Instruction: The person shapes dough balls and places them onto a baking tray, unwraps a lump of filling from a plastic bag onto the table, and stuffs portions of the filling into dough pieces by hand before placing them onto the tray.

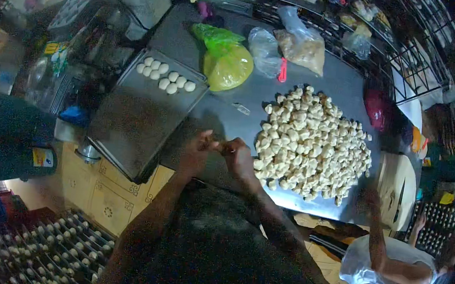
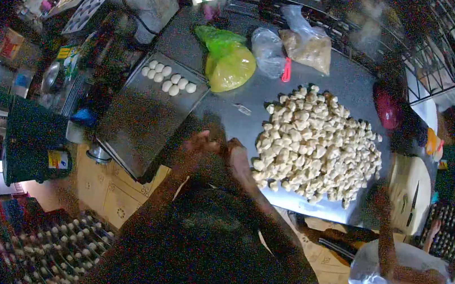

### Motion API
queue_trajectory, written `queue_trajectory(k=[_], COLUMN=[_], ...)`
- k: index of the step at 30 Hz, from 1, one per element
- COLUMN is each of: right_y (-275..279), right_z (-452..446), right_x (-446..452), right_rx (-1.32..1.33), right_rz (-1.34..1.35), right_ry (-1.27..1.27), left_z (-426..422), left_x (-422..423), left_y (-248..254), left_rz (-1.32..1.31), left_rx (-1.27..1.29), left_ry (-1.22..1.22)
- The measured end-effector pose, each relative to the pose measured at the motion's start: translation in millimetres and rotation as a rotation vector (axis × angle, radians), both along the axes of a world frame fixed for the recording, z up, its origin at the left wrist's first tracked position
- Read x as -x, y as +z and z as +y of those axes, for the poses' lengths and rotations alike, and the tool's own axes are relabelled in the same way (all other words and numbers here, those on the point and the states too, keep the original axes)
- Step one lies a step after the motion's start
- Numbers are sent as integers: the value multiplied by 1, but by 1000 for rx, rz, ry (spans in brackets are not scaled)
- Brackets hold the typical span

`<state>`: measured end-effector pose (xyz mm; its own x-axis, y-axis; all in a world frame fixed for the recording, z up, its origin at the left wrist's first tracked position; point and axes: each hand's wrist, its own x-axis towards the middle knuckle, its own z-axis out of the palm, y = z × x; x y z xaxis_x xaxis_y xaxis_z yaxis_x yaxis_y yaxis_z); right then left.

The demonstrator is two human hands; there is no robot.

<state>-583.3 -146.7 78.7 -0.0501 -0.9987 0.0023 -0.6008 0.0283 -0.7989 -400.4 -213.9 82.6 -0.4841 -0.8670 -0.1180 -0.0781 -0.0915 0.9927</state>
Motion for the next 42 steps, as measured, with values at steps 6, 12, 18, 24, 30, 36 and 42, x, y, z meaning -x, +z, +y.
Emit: queue_trajectory(k=[6, 12, 18, 24, 30, 36, 42], right_y=[-12, 18, 47, 27, 30, -44, -124], right_z=[-68, -125, -83, 31, 73, 44, 53], right_x=[-53, -86, -72, -22, 46, 95, 29], right_rx=[-229, -195, -336, -324, -317, 212, 200], right_rz=[-673, -945, -1101, -772, 143, 701, 6], right_ry=[-157, -185, -343, -386, -416, -432, -61], left_z=[-50, -144, -224, -193, -174, -74, 13], left_x=[-51, -81, -67, -64, -49, -41, -27], left_y=[-80, -32, -42, -38, -17, -2, -91], left_rz=[572, -38, -351, -524, -705, -290, 327], left_rx=[-191, -124, 677, 1180, 1043, 377, -454], left_ry=[54, 6, -21, -132, -107, 26, -81])
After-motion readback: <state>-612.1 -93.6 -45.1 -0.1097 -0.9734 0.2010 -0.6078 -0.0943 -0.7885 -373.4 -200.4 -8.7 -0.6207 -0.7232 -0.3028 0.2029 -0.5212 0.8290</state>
